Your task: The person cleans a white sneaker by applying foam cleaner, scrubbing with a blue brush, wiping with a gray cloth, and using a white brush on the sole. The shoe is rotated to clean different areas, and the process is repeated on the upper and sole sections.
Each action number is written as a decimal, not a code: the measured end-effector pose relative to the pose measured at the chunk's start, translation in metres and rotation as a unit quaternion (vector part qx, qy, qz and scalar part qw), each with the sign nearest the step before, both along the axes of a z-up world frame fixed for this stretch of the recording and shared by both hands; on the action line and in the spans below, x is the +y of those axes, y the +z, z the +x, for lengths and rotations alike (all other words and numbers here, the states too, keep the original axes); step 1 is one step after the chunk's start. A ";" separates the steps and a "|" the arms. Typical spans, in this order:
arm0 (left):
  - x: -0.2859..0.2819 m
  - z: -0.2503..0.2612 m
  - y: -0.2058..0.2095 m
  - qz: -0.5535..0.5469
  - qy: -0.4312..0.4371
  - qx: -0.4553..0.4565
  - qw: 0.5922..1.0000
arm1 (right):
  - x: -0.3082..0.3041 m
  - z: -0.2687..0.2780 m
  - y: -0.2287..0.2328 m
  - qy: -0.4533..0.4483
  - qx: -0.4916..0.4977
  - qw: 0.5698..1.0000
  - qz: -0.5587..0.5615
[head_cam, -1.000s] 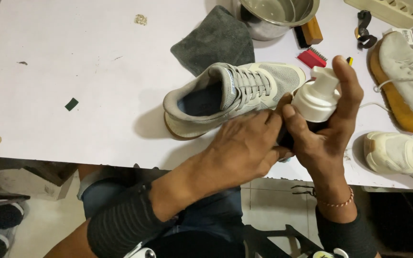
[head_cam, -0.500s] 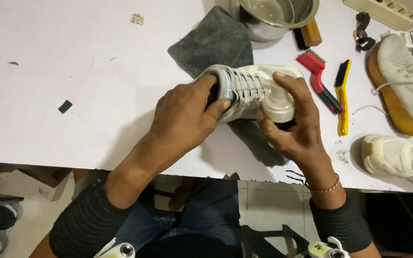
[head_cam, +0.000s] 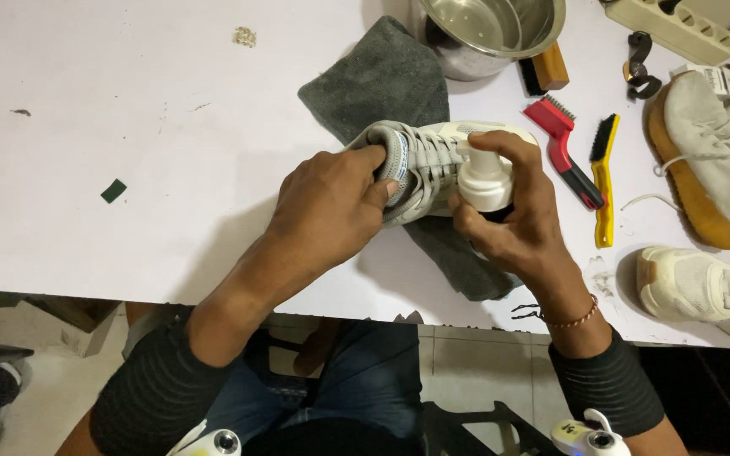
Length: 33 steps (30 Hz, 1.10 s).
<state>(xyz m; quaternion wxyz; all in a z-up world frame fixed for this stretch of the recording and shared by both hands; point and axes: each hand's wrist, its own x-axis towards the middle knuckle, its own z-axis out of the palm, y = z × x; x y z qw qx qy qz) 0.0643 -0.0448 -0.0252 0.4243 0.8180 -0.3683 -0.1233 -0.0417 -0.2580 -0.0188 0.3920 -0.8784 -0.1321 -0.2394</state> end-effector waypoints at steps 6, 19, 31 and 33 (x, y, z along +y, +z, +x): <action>0.002 -0.002 0.000 0.004 0.002 0.005 1.000 | 0.008 0.003 -0.002 -0.001 0.021 1.000 0.015; 0.005 -0.003 0.000 0.012 0.004 0.019 1.000 | 0.002 0.005 0.001 -0.011 0.032 0.999 -0.030; 0.006 -0.004 0.001 0.019 0.002 0.033 0.999 | 0.014 0.002 0.012 -0.060 0.066 0.993 -0.077; 0.007 -0.005 0.002 0.021 0.003 0.034 0.999 | 0.014 0.001 0.010 -0.060 0.064 0.994 -0.072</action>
